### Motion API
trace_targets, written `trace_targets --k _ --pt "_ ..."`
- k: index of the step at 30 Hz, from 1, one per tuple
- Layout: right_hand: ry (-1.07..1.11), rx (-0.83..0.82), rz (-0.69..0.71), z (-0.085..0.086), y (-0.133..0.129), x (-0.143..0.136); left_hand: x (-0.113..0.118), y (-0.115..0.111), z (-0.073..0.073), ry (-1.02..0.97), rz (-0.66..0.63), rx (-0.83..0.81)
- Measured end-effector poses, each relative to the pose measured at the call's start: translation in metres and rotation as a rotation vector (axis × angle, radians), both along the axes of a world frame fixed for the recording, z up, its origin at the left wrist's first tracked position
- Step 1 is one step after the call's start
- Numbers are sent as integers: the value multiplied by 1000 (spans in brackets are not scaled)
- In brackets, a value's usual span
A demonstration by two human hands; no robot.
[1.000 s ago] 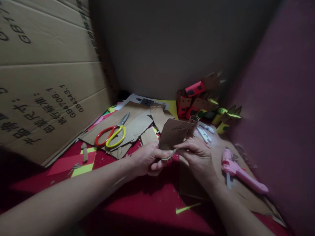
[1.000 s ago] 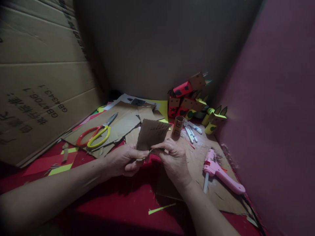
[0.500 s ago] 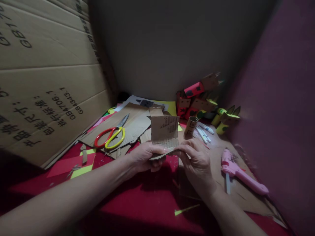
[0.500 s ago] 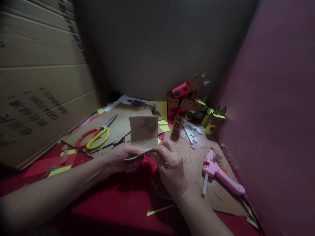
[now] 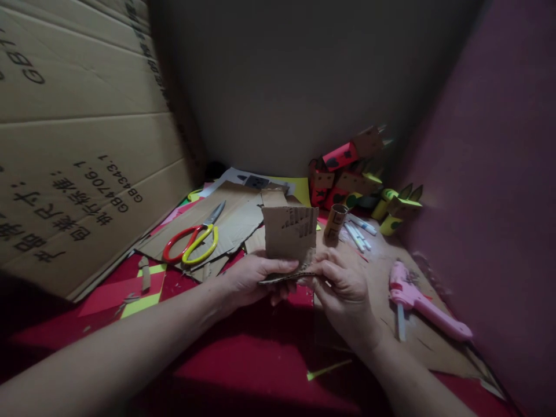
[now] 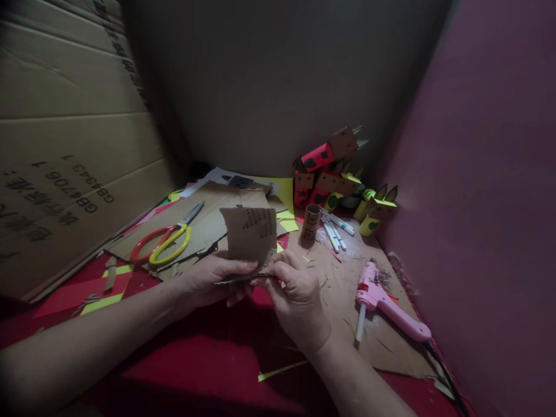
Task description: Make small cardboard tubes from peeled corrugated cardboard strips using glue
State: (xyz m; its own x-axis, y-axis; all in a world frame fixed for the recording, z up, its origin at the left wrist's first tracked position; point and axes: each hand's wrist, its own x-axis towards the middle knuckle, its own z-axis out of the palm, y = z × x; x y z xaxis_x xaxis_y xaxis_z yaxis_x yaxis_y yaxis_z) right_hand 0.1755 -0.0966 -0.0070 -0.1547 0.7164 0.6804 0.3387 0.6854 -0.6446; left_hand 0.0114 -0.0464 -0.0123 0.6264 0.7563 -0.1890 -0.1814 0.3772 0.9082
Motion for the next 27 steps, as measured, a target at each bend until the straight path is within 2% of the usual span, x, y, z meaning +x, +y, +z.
trace_targets --k 4,7,9,13,16,19,23,27 --pt "9 -26 28 2 -3 0 -1 3 3 -26 42 7" --pt "7 -81 107 4 -4 1 -2 4 9 -13 100 5" --pt "94 -153 145 6 -3 3 -3 4 13 -17 140 -25" --pt "472 -541 66 9 1 3 0 -2 15 -47 288 -6" --pt "462 -763 74 10 3 0 3 -6 14 -53 284 88" --pt "420 -795 98 7 2 -4 4 -9 13 3 229 187" --pt "483 -800 66 5 2 -8 4 -10 14 75 135 180" --pt "422 -669 42 9 4 -5 6 -10 10 7 169 124"
